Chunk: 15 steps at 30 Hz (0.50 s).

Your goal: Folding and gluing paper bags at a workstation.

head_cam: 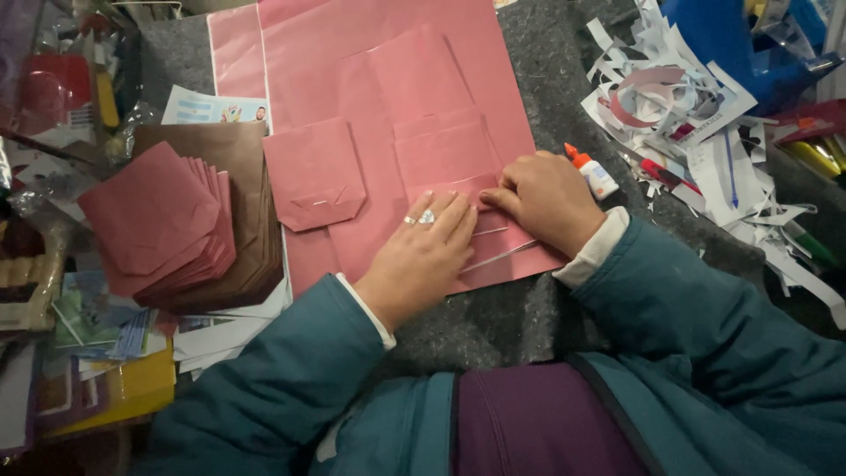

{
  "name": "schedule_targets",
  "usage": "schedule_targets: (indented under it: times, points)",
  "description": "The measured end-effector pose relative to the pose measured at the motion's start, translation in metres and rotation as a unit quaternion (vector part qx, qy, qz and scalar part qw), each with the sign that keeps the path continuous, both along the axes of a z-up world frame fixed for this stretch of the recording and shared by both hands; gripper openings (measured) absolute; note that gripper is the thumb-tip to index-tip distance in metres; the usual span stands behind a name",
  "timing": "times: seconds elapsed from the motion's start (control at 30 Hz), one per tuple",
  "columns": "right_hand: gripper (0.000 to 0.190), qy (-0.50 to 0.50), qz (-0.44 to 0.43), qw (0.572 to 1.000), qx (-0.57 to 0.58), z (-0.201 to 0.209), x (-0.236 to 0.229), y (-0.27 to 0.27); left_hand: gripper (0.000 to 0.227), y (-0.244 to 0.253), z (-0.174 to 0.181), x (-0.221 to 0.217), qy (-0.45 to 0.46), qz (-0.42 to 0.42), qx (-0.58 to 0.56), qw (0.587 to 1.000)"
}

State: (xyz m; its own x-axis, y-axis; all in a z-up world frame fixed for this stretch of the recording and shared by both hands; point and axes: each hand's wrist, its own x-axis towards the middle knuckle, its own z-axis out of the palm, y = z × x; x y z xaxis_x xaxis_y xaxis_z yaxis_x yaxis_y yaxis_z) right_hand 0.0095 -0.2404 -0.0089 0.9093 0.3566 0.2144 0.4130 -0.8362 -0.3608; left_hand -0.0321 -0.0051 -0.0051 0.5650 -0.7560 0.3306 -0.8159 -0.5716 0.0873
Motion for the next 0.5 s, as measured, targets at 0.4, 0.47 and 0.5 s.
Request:
schedule_targets:
  times: [0.4, 0.47, 0.5]
  points:
    - [0.042, 0.022, -0.018, 1.0, -0.001, 0.0078, -0.002, 0.0037, 0.075, 0.0001, -0.0023, -0.0007, 0.097, -0.004, 0.015, 0.995]
    - [0.043, 0.015, -0.02, 1.0, -0.002, 0.0039, -0.0024, 0.0032, 0.076, -0.0002, 0.001, -0.0016, 0.109, -0.001, 0.019, 0.994]
    - [0.044, 0.006, -0.024, 1.0, -0.002, 0.0024, -0.0018, 0.0025, 0.076, -0.0006, 0.003, -0.001, 0.119, 0.0, 0.023, 0.993]
